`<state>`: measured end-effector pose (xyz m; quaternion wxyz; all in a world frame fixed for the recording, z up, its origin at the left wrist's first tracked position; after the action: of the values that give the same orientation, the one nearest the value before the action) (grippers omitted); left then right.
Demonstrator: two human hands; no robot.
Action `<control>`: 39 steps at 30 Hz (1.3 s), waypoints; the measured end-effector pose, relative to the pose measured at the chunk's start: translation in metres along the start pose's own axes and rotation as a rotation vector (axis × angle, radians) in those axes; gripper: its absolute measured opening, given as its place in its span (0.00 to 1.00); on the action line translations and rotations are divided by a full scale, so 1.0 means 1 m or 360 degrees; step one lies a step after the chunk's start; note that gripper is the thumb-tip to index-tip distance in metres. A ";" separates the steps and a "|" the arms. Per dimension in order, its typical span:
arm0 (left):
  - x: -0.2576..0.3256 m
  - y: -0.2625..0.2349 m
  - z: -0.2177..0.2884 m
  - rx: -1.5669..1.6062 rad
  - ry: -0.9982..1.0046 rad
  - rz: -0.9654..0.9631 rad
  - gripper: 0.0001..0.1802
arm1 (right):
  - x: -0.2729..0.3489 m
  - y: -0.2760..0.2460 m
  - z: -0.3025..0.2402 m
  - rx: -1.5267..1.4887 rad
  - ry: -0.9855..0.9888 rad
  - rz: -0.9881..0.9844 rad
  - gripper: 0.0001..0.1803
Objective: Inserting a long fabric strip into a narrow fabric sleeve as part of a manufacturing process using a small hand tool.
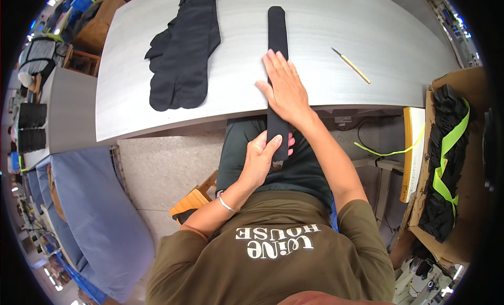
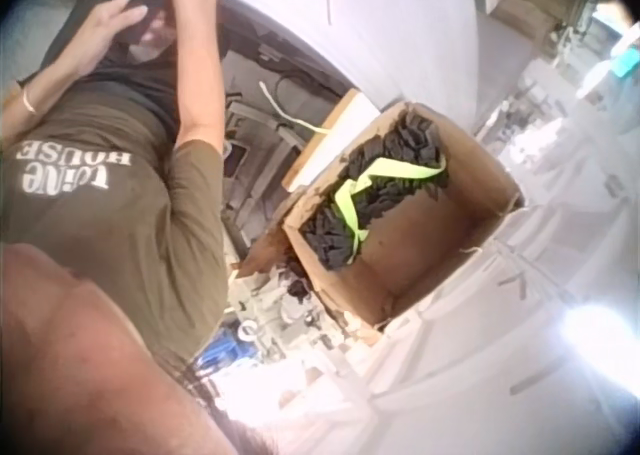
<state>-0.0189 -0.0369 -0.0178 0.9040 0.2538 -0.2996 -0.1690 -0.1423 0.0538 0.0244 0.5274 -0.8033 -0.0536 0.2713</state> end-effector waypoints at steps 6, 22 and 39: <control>0.008 -0.002 0.004 -0.0073 -0.0094 0.0057 0.17 | -0.068 0.020 0.077 0.0141 0.0224 0.0083 0.36; 0.000 0.010 -0.072 -0.0392 -0.0447 -0.0445 0.21 | -0.071 -0.010 0.096 -0.0044 0.0558 0.0117 0.36; -0.014 0.025 0.084 0.0080 0.0388 -0.0047 0.15 | 0.068 -0.103 -0.019 -0.1431 0.0543 0.0009 0.16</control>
<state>-0.0787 -0.0401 0.0485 0.9245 0.2995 -0.1877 -0.1425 -0.0547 0.1093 0.0943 0.1282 -0.9850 -0.0761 0.0870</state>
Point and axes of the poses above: each hand's wrist, its own x-axis away from the middle knuckle, its own y-axis out of the palm, z = x × y, the point moved 7 cm from there along -x, towards the middle knuckle, and after that the axes turned 9 degrees about -y, right-handed, at the moved point
